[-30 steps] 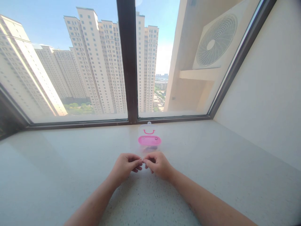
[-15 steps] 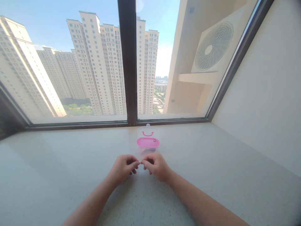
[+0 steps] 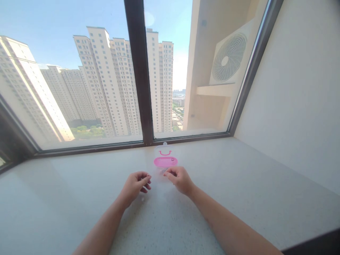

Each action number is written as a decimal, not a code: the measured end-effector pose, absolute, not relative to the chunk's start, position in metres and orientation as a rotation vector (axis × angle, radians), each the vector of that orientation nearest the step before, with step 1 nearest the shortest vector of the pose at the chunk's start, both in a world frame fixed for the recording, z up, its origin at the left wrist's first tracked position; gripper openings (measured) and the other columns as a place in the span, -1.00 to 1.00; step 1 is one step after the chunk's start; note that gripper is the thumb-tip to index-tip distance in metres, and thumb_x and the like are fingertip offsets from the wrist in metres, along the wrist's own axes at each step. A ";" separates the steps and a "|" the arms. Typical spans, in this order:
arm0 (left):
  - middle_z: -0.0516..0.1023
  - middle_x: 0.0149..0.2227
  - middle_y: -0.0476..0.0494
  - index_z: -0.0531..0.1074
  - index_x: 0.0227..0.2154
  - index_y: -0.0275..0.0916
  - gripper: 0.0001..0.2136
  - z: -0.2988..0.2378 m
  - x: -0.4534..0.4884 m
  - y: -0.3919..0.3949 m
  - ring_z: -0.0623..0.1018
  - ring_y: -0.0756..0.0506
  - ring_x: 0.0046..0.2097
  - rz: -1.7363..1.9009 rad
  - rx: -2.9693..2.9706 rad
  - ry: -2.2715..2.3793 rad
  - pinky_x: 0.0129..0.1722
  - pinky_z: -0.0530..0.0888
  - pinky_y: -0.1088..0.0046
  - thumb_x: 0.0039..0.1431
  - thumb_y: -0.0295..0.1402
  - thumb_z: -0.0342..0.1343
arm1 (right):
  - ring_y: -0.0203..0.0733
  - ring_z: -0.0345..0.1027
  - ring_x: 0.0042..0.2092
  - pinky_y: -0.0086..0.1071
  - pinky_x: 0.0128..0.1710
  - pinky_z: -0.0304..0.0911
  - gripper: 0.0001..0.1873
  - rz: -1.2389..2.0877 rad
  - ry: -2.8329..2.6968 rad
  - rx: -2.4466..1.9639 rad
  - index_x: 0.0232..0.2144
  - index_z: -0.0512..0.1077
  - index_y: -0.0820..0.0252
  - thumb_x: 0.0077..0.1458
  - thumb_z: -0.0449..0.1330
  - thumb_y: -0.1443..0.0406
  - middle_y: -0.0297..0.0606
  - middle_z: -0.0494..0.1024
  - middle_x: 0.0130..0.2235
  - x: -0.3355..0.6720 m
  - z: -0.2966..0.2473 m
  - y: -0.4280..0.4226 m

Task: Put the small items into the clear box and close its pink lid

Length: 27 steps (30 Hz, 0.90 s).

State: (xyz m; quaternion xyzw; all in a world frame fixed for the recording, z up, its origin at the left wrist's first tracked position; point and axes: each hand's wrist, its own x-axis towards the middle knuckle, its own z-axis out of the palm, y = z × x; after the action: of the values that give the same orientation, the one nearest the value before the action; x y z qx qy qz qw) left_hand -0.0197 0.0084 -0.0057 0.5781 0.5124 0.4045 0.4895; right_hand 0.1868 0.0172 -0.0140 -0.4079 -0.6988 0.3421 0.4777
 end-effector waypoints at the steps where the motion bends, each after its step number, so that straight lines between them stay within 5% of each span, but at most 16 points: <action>1: 0.49 -0.50 -0.06 0.42 -0.46 -0.32 -0.68 -0.006 -0.021 0.009 0.52 -0.04 -0.51 1.000 1.396 1.245 -0.57 0.42 0.50 -0.09 -0.11 0.20 | -0.41 0.01 -0.60 -0.53 -0.62 -0.08 -0.76 0.825 -1.701 -0.997 -0.56 0.48 0.32 0.01 0.12 0.28 -0.43 0.22 -0.67 0.188 -0.014 0.018; 10: 0.46 -0.50 -0.04 0.42 -0.45 -0.31 -0.69 -0.006 -0.022 0.011 0.48 0.01 -0.59 1.040 1.431 1.293 -0.68 0.31 0.57 -0.05 -0.11 0.16 | -0.32 0.16 -0.60 -0.48 -0.60 0.05 -0.70 0.732 -1.533 -1.077 -0.56 0.47 0.30 0.03 0.09 0.20 -0.38 0.28 -0.67 0.198 -0.015 0.027; 15: 0.36 -0.63 0.07 0.43 -0.45 -0.30 -0.70 -0.003 -0.025 0.010 0.26 0.09 -0.70 1.177 1.507 1.368 -0.69 0.15 0.58 -0.03 -0.11 0.14 | -0.32 0.14 -0.59 -0.48 -0.60 0.02 -0.70 0.701 -1.548 -1.078 -0.53 0.49 0.31 0.04 0.09 0.21 -0.38 0.28 -0.66 0.198 -0.014 0.024; 20: 0.18 -0.77 0.16 0.47 -0.47 -0.27 -0.69 -0.002 -0.027 0.008 0.22 0.06 -0.67 1.220 1.703 1.425 -0.62 0.15 0.56 -0.01 -0.08 0.13 | -0.33 0.11 -0.58 -0.48 -0.58 -0.01 -0.69 0.691 -1.539 -1.065 -0.50 0.52 0.32 0.05 0.08 0.21 -0.38 0.29 -0.64 0.199 -0.012 0.022; 27: 0.19 -0.76 0.15 0.47 -0.45 -0.26 -0.71 0.000 -0.024 0.005 0.24 0.04 -0.66 1.179 1.751 1.424 -0.59 0.19 0.55 0.02 -0.10 0.11 | -0.30 0.14 -0.54 -0.46 -0.52 0.04 -0.69 0.649 -1.500 -1.056 -0.50 0.52 0.32 0.06 0.09 0.20 -0.34 0.33 -0.61 0.200 -0.009 0.020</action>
State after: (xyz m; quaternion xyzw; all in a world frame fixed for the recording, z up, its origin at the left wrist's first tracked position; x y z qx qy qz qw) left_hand -0.0236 0.0052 -0.0005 0.6575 0.5346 0.4427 0.2930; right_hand 0.2001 0.0198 -0.0094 -0.4487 -0.6370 0.2759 0.5628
